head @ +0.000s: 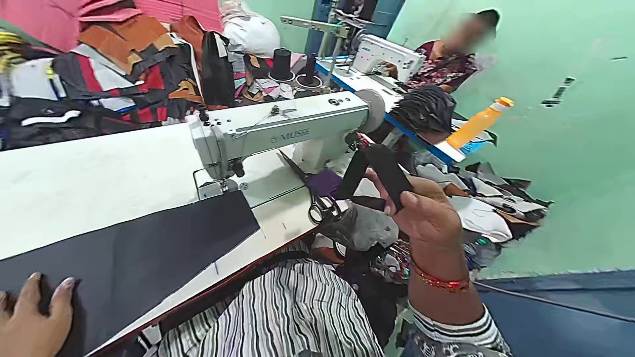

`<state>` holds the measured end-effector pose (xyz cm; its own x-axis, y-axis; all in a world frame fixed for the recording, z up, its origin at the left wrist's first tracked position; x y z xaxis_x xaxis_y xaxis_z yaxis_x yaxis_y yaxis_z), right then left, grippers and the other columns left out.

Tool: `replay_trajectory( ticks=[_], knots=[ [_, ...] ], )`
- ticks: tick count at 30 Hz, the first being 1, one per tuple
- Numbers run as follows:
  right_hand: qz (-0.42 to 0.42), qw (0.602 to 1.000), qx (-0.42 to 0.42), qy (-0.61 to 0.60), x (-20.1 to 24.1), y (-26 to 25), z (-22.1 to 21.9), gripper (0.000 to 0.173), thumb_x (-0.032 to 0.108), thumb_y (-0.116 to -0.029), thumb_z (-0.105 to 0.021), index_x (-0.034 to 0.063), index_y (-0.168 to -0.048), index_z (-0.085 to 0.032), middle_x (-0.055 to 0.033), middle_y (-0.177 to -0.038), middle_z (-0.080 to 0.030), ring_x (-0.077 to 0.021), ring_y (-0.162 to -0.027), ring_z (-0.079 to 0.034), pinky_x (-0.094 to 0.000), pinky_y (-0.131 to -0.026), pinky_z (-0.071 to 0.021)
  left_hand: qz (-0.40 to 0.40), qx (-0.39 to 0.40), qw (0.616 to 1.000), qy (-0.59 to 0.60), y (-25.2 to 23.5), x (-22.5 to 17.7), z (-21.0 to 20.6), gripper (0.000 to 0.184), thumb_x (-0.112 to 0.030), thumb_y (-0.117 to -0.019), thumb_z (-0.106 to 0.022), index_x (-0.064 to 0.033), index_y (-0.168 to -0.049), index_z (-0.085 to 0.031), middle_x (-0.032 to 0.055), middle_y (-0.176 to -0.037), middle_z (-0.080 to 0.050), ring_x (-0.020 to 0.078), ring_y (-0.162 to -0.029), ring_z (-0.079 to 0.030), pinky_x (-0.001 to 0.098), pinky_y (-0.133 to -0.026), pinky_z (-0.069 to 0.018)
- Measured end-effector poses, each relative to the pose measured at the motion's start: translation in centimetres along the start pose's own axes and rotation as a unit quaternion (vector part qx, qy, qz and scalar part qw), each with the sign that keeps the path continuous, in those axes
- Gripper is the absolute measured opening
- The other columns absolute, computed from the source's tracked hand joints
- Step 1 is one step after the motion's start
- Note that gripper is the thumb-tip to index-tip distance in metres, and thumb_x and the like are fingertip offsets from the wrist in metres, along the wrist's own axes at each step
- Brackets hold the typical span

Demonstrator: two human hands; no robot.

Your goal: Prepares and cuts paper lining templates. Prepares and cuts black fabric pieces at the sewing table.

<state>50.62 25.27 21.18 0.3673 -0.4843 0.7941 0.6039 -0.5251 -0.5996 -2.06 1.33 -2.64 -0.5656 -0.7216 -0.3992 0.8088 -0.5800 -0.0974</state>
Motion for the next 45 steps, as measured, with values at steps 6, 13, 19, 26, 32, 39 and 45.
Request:
replay_trajectory(
  ticks=[6,13,19,26,32,39,45],
  knots=[
    [-0.075,0.989,0.098,0.085,-5.4,0.8,-1.2,0.03,0.038,-0.1057,-0.052,0.0272,-0.099,-0.08,0.0128,-0.143,-0.061,-0.0031,-0.136,-0.05,-0.0265,-0.113,-0.0429,-0.018,-0.048,0.999,0.01,1.0,-0.9,0.5,0.08,-0.067,-0.1008,-0.03,-0.0097,-0.155,-0.046,0.0328,-0.159,-0.035,0.0615,-0.148,-0.023,0.0835,-0.11,-0.0098],
    [-0.197,0.977,0.076,0.04,-10.2,4.1,-4.1,0.031,0.032,-0.1045,-0.053,0.0167,-0.094,-0.078,0.0055,-0.137,-0.064,-0.0038,-0.131,-0.053,-0.0269,-0.108,-0.0463,-0.053,-0.094,0.994,0.013,1.5,-2.0,1.4,0.072,-0.057,-0.1013,-0.041,-0.0077,-0.153,-0.047,0.0359,-0.158,-0.034,0.0652,-0.146,-0.02,0.086,-0.107,-0.0075],
    [-0.147,0.978,0.126,-0.083,-9.1,-0.8,-6.9,0.025,0.028,-0.1051,-0.054,0.0211,-0.105,-0.078,0.0112,-0.122,-0.07,0.0016,-0.105,-0.065,-0.0199,-0.09,-0.0553,-0.314,0.026,0.895,0.315,6.5,-16.4,1.9,0.066,-0.05,-0.0988,-0.06,-0.0015,-0.143,-0.055,0.0208,-0.142,-0.059,0.031,-0.131,-0.058,0.0508,-0.105,-0.0486],
    [-0.064,0.977,0.143,-0.148,-8.6,-1.8,-8.0,0.026,0.031,-0.1062,-0.053,0.0243,-0.11,-0.078,0.0139,-0.125,-0.069,0.0057,-0.099,-0.064,-0.0161,-0.085,-0.0545,-0.352,0.266,0.806,0.395,11.6,-26.1,-1.9,0.069,-0.018,-0.0931,-0.072,0.0041,-0.151,-0.043,0.0198,-0.136,-0.063,0.0292,-0.129,-0.058,0.0441,-0.11,-0.0458],
    [-0.056,0.973,0.194,-0.108,-7.4,1.2,-5.5,0.038,0.041,-0.1069,-0.05,0.0172,-0.089,-0.074,0.0032,-0.119,-0.074,-0.0118,-0.121,-0.063,-0.031,-0.105,-0.0486,-0.338,0.084,0.851,0.394,11.4,-26.1,-2.7,0.02,-0.013,-0.096,-0.061,-0.0039,-0.101,-0.077,0.0112,-0.092,-0.071,0.0127,-0.082,-0.067,0.0229,-0.073,-0.0548],
    [-0.042,0.98,0.145,-0.13,-6.6,2.1,-5.3,0.035,0.043,-0.1051,-0.052,0.0207,-0.095,-0.077,0.0041,-0.13,-0.07,-0.0112,-0.128,-0.059,-0.0284,-0.107,-0.0468,-0.322,0.402,0.688,0.511,13.4,-28.7,-3.9,0.059,-0.032,-0.1064,-0.048,0.0016,-0.154,-0.038,0.0185,-0.15,-0.05,0.0152,-0.122,-0.061,0.0294,-0.096,-0.0542],
    [-0.017,0.969,0.136,-0.206,-6.3,1.4,-6.0,0.039,0.041,-0.1044,-0.052,0.018,-0.124,-0.076,-0.0024,-0.142,-0.065,-0.0179,-0.136,-0.056,-0.0335,-0.115,-0.0429,-0.311,0.378,0.729,0.479,15.1,-30.2,-4.7,0.041,-0.012,-0.099,-0.062,0.0026,-0.138,-0.058,0.0179,-0.12,-0.068,0.0158,-0.103,-0.069,0.0281,-0.089,-0.0571]
  ],
)
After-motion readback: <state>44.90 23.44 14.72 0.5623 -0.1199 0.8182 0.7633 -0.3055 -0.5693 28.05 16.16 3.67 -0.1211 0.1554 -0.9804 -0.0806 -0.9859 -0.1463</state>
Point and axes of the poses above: each hand's wrist, its own y-axis away from the middle knuckle, its own z-axis out of the back of the hand, x = y × z, the point moved 2 cm from there along -y, towards the middle knuckle
